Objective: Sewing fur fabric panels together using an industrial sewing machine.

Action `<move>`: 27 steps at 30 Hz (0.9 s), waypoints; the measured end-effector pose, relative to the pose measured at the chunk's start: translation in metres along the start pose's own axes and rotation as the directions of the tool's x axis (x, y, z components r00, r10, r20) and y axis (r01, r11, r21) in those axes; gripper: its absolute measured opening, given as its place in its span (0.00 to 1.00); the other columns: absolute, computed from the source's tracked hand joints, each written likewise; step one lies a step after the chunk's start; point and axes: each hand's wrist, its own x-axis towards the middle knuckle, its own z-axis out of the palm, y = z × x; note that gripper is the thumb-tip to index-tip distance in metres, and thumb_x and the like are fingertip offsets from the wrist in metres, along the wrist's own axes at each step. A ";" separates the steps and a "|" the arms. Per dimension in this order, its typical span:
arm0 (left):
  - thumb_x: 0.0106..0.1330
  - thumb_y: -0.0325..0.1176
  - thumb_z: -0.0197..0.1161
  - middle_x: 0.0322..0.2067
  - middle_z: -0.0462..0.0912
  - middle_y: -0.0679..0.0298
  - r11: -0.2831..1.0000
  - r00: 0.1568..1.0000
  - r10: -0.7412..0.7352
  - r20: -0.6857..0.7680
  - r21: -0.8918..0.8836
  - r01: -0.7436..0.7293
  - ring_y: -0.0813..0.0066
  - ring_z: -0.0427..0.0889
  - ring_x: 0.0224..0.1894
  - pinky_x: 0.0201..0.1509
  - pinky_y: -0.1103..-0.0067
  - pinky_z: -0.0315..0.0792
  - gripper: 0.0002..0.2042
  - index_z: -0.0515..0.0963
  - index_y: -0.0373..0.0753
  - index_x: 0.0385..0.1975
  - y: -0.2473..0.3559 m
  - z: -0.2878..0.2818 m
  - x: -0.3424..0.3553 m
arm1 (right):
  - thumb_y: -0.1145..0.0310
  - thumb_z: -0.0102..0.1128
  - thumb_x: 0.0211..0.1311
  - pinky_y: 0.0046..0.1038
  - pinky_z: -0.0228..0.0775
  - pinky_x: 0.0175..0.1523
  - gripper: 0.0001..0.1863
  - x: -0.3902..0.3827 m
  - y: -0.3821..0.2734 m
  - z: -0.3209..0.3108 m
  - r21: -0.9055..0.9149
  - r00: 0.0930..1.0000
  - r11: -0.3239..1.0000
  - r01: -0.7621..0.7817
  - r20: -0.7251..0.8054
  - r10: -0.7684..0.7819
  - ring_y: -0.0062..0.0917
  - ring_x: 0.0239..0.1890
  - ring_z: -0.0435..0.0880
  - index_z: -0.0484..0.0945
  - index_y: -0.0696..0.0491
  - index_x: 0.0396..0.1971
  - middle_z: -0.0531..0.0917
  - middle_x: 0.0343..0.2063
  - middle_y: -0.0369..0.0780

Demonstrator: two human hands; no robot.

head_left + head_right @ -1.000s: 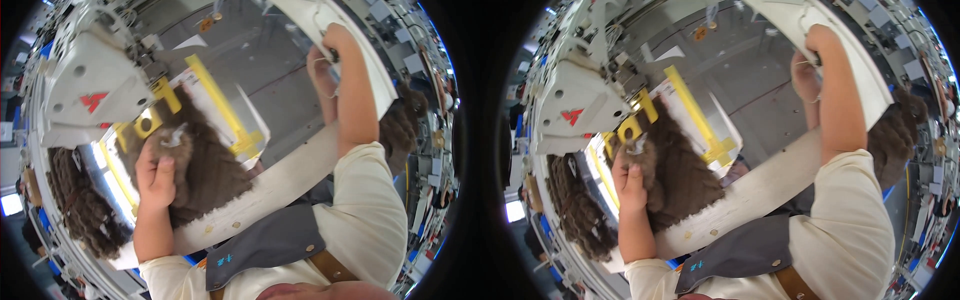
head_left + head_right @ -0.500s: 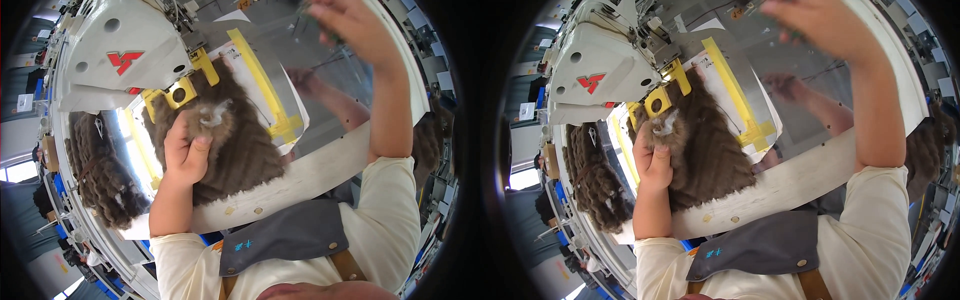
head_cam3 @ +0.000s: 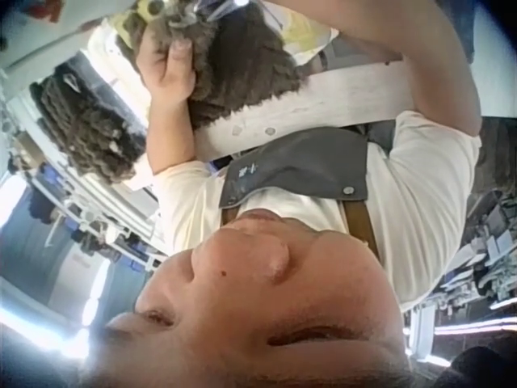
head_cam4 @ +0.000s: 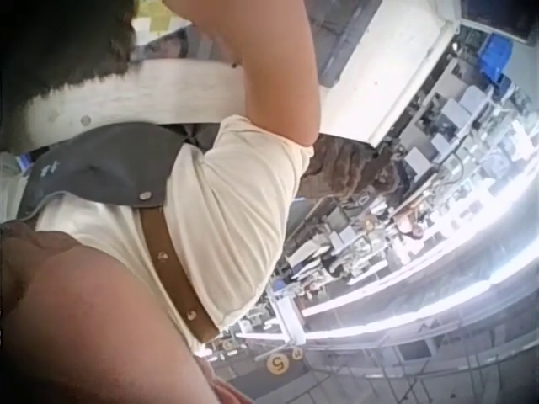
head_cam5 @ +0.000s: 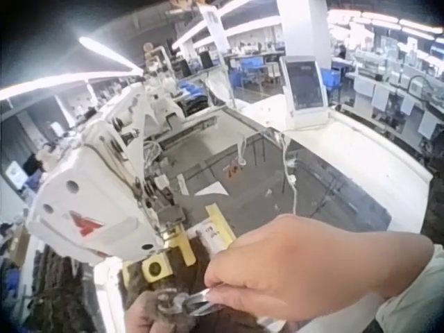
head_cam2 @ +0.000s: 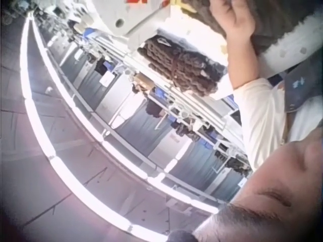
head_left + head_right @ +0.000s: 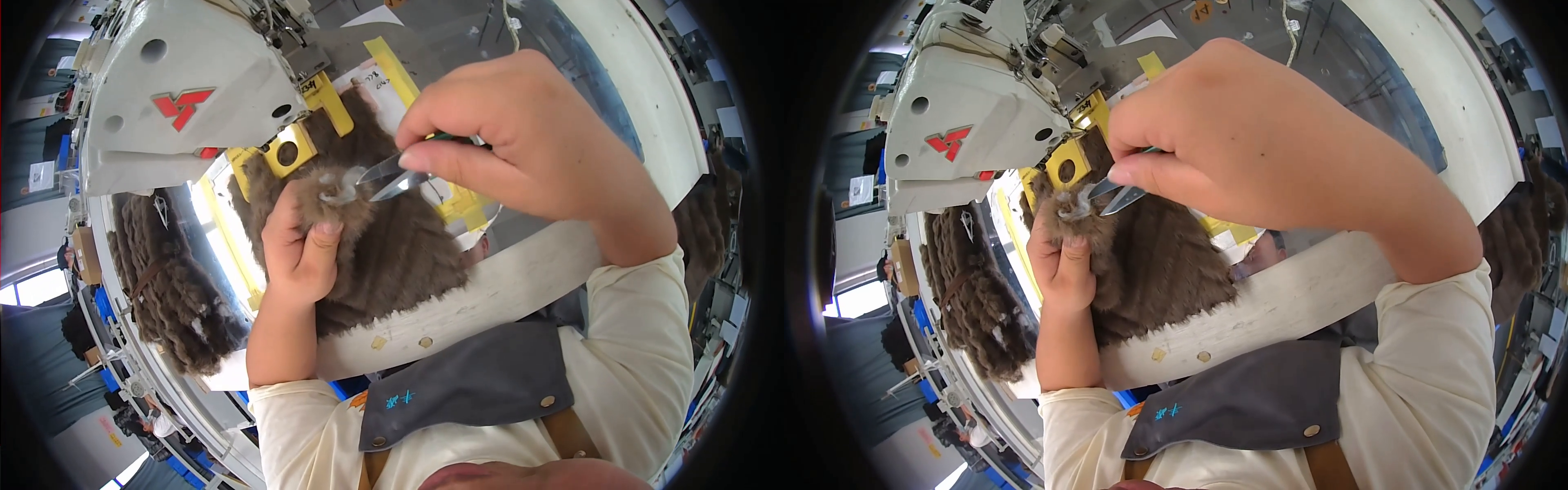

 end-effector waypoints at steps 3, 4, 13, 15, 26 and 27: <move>0.76 0.41 0.63 0.38 0.81 0.68 1.000 1.000 0.005 -0.020 0.001 -0.005 0.84 0.74 0.36 0.44 0.85 0.70 0.23 0.73 0.28 0.60 0.003 0.004 0.000 | 0.66 0.77 0.56 0.28 0.73 0.32 0.15 -0.004 -0.002 0.004 0.046 0.997 0.999 0.003 -0.077 0.001 0.32 0.28 0.84 0.86 0.56 0.40 0.84 0.28 0.41; 0.76 0.41 0.63 0.38 0.81 0.68 1.000 1.000 0.005 -0.017 0.002 -0.005 0.84 0.74 0.36 0.44 0.85 0.70 0.23 0.73 0.28 0.60 0.004 0.004 0.000 | 0.66 0.77 0.55 0.29 0.72 0.31 0.15 -0.005 -0.001 0.004 0.043 0.995 0.999 0.023 -0.093 -0.019 0.32 0.27 0.83 0.86 0.55 0.40 0.83 0.26 0.40; 0.76 0.40 0.63 0.36 0.83 0.67 0.999 1.000 0.030 0.008 0.026 -0.030 0.82 0.77 0.37 0.45 0.83 0.72 0.22 0.75 0.27 0.57 0.005 0.005 0.002 | 0.68 0.76 0.55 0.33 0.72 0.31 0.10 -0.007 -0.002 0.004 -0.059 0.996 0.996 0.069 -0.054 -0.072 0.36 0.27 0.83 0.87 0.56 0.35 0.83 0.24 0.41; 0.75 0.40 0.64 0.34 0.84 0.65 0.987 0.993 0.110 0.052 0.111 -0.115 0.80 0.79 0.35 0.43 0.83 0.74 0.21 0.76 0.26 0.56 0.005 0.004 0.003 | 0.68 0.75 0.56 0.33 0.73 0.31 0.09 -0.006 -0.002 0.006 -0.064 0.996 0.995 0.072 -0.052 -0.076 0.36 0.28 0.83 0.87 0.56 0.33 0.84 0.24 0.41; 0.76 0.44 0.63 0.46 0.82 0.59 0.979 0.976 -0.052 0.212 0.204 0.008 0.73 0.78 0.47 0.55 0.77 0.72 0.24 0.75 0.23 0.55 0.010 0.000 -0.003 | 0.65 0.71 0.58 0.35 0.70 0.29 0.07 -0.009 -0.014 0.023 -0.222 0.981 0.966 0.135 0.169 -0.098 0.34 0.24 0.79 0.81 0.50 0.30 0.73 0.22 0.36; 0.76 0.44 0.63 0.46 0.82 0.59 0.978 0.972 -0.073 0.221 0.207 0.027 0.74 0.78 0.46 0.54 0.77 0.72 0.24 0.75 0.24 0.55 0.009 0.001 -0.003 | 0.65 0.71 0.58 0.35 0.70 0.29 0.07 -0.009 -0.014 0.022 -0.225 0.982 0.966 0.128 0.164 -0.091 0.34 0.24 0.79 0.81 0.50 0.30 0.73 0.22 0.36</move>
